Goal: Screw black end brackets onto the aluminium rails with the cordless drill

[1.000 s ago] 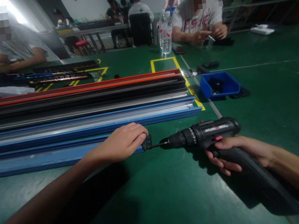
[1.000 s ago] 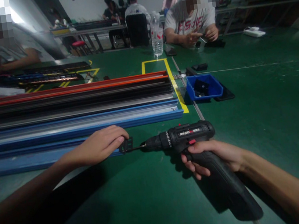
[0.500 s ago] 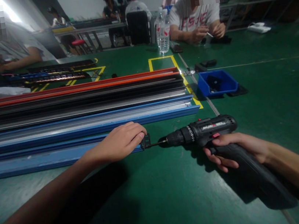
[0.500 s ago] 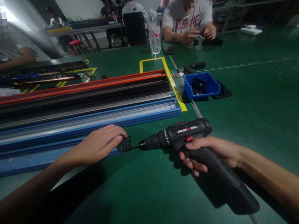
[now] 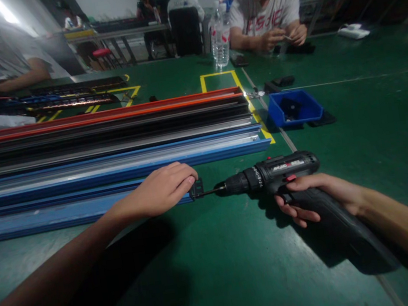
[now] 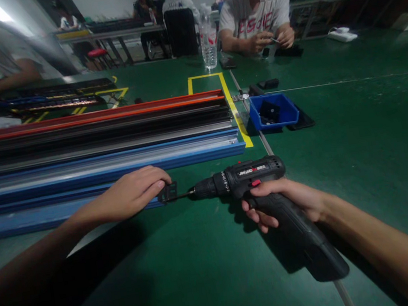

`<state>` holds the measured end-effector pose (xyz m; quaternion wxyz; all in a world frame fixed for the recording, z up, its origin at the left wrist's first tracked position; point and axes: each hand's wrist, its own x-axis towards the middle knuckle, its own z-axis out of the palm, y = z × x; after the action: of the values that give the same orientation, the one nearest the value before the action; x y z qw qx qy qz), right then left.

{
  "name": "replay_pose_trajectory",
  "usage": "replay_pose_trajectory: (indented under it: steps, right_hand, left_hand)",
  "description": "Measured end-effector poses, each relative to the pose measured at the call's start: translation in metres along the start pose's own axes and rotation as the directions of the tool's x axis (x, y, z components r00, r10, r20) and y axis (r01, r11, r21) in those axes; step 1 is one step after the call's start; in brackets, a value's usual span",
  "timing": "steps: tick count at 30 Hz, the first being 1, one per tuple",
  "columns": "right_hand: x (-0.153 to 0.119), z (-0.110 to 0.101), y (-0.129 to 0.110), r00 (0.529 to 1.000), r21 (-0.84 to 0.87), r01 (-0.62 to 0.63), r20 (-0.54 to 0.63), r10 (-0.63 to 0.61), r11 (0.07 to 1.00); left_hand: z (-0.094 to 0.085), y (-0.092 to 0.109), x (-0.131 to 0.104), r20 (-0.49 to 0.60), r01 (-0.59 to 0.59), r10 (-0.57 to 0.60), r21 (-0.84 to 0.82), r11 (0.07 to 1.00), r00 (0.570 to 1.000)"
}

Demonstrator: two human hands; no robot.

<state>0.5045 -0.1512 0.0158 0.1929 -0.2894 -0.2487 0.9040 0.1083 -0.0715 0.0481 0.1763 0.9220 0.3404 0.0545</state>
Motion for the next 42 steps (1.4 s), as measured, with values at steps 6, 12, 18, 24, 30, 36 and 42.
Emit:
replay_pose_trajectory:
  steps: [6, 12, 18, 24, 30, 36, 42]
  right_hand:
    - [0.0001, 0.0012, -0.0014, 1.0, 0.013, -0.004, -0.005, 0.004, 1.0]
    - [-0.0003, 0.005, -0.0044, 1.0, 0.032, -0.013, 0.002, 0.013, 0.999]
    - [-0.0003, 0.0048, -0.0041, 1.0, 0.044, -0.019, -0.001, 0.019, 0.999]
    - [0.0, 0.0046, -0.005, 0.999, 0.064, -0.029, 0.03, 0.027, 0.998]
    - [-0.0003, 0.0048, -0.0056, 0.999, 0.089, -0.039, 0.041, 0.035, 0.995]
    - [0.0004, 0.0052, -0.0057, 0.999, 0.081, -0.043, 0.023, 0.041, 0.996]
    - [-0.0002, 0.0045, -0.0047, 1.0, 0.048, -0.029, 0.01, 0.028, 0.998]
  left_hand:
    - [0.0016, -0.002, -0.0006, 0.001, 0.008, -0.008, 0.014, 1.0, 1.0]
    - [0.0009, -0.0012, 0.0004, 0.006, 0.011, -0.011, 0.034, 0.999, 1.0]
    - [0.0022, -0.0041, -0.0006, 0.007, 0.011, -0.011, 0.04, 0.999, 1.0]
    - [0.0024, -0.0062, -0.0013, 0.014, 0.014, -0.015, 0.044, 0.999, 1.0]
    - [0.0028, -0.0067, -0.0013, 0.013, 0.01, -0.01, 0.032, 0.999, 1.0]
    - [0.0021, -0.0064, -0.0013, 0.018, 0.021, -0.021, 0.033, 0.999, 1.0]
    - [0.0022, -0.0062, -0.0014, 0.022, 0.014, -0.014, 0.033, 0.999, 1.0]
